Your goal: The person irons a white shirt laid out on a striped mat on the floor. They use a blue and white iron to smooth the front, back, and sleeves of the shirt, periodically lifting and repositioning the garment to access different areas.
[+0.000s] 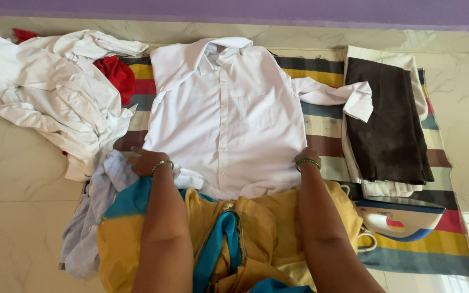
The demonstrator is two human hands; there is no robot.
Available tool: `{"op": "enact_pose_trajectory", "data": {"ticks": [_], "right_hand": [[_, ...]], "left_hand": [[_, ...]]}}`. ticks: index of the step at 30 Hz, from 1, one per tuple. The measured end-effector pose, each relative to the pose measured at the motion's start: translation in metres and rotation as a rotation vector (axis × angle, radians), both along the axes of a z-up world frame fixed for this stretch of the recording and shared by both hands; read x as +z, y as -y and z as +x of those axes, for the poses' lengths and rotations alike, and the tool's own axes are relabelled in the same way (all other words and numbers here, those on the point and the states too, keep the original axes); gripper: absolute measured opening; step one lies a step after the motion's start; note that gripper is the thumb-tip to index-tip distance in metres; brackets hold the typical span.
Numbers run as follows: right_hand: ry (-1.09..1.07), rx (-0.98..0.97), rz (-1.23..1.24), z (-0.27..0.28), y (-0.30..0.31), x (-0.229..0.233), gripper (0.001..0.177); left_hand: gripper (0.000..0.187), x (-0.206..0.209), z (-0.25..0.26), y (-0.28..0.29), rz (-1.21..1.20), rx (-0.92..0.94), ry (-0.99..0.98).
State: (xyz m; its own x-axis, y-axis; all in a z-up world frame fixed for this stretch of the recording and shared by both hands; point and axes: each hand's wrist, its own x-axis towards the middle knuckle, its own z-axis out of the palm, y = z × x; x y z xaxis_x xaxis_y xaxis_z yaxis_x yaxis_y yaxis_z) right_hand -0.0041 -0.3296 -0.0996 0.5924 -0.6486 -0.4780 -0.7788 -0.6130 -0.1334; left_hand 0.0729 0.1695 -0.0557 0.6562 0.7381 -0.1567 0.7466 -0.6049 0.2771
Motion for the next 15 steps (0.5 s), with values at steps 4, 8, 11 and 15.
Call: {"op": "enact_pose_trajectory", "data": {"ticks": [4, 8, 11, 15], "right_hand": [[-0.079, -0.008, -0.025, -0.002, -0.001, 0.000, 0.040], [-0.136, -0.094, -0.110, -0.003, -0.015, 0.015, 0.040], [-0.143, 0.026, -0.317, -0.004, -0.028, 0.020, 0.045], [0.149, 0.311, -0.235, 0.001, -0.044, -0.010, 0.033]], "left_hand": [[0.069, -0.010, 0.002, 0.054, 0.162, -0.489, 0.327], [0.072, -0.037, -0.034, 0.145, -0.149, -1.130, 0.419], [0.075, -0.036, -0.069, 0.181, -0.223, -1.343, -0.120], [0.079, -0.025, -0.095, 0.187, -0.039, -1.388, -0.692]]}}
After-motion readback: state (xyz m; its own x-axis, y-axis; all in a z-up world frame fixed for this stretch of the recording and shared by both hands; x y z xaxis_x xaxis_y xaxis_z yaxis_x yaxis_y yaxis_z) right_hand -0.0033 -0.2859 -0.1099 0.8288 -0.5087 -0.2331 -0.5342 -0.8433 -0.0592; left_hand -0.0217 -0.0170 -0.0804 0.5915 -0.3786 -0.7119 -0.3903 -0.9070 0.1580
